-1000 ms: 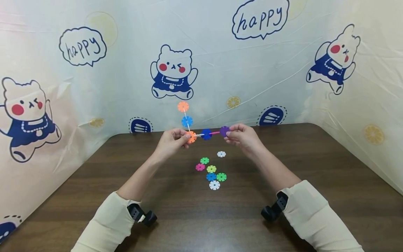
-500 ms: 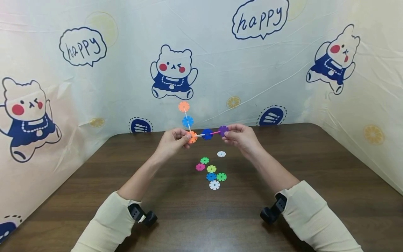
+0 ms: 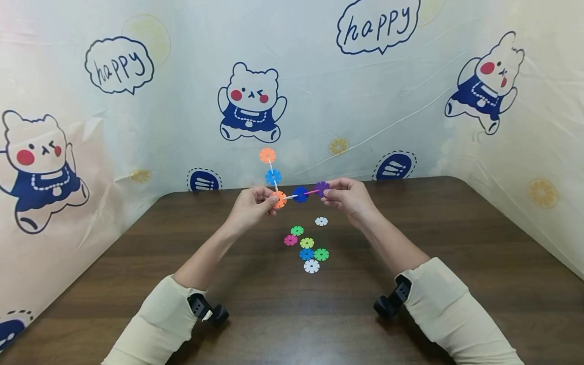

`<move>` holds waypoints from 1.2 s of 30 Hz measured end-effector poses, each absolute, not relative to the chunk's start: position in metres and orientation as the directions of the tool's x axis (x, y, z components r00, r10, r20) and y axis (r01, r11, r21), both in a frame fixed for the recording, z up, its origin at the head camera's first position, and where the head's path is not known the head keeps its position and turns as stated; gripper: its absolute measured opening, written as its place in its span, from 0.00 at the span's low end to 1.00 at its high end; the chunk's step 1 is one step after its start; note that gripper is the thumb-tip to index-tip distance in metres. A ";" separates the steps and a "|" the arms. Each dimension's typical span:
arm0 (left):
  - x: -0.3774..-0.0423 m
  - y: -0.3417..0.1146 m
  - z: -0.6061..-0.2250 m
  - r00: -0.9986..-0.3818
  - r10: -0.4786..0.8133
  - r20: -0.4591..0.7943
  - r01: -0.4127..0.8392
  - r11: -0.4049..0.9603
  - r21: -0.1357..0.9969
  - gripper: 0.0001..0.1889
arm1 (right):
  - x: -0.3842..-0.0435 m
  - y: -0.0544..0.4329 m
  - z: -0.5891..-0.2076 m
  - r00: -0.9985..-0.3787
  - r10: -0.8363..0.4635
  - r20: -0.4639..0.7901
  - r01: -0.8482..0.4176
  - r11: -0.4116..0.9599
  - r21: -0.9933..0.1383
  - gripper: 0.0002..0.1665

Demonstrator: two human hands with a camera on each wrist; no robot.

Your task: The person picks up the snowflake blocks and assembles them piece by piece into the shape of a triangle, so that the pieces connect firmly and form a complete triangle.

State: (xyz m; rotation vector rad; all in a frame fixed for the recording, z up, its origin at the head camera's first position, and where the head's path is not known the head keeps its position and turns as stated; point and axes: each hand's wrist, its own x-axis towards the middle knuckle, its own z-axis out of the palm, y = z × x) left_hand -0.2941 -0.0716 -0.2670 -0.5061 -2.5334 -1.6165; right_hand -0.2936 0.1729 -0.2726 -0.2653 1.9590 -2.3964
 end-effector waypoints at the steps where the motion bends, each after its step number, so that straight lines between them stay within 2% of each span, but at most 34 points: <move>1: -0.294 -0.071 -0.267 -0.942 0.222 0.252 0.322 0.382 0.866 0.07 | -0.294 0.173 -0.272 -0.985 -0.136 0.109 -0.081 -0.198 -0.977 0.07; 14: -0.293 -0.072 -0.266 -0.929 0.242 0.279 0.358 0.403 0.842 0.08 | -0.293 0.179 -0.267 -0.978 -0.194 0.078 -0.032 -0.233 -0.972 0.06; 20: -0.294 -0.074 -0.266 -0.909 0.201 0.365 0.417 0.441 0.794 0.09 | -0.290 0.179 -0.264 -0.981 -0.186 0.057 -0.007 -0.260 -0.966 0.06; 23: -0.294 -0.075 -0.266 -0.844 0.141 0.518 0.520 0.455 0.723 0.09 | -0.290 0.178 -0.264 -0.981 -0.185 0.055 -0.004 -0.264 -0.964 0.06; 25: -0.294 -0.074 -0.265 -0.759 0.132 0.637 0.617 0.458 0.640 0.08 | -0.290 0.176 -0.265 -0.981 -0.186 0.056 -0.007 -0.253 -0.967 0.06; 28: -0.295 -0.068 -0.263 -0.622 0.201 0.757 0.738 0.474 0.481 0.08 | -0.290 0.173 -0.266 -0.979 -0.196 0.064 -0.015 -0.242 -0.970 0.06; 30: -0.295 -0.061 -0.262 -0.567 0.282 0.774 0.781 0.484 0.395 0.09 | -0.290 0.170 -0.267 -0.976 -0.205 0.069 -0.019 -0.234 -0.972 0.06; 32: -0.295 -0.054 -0.261 -0.549 0.359 0.755 0.792 0.511 0.334 0.11 | -0.289 0.167 -0.268 -0.973 -0.217 0.073 -0.020 -0.237 -0.971 0.06; 36: -0.294 -0.044 -0.262 -0.572 0.452 0.684 0.778 0.564 0.278 0.13 | -0.286 0.160 -0.268 -0.965 -0.247 0.089 -0.026 -0.249 -0.968 0.08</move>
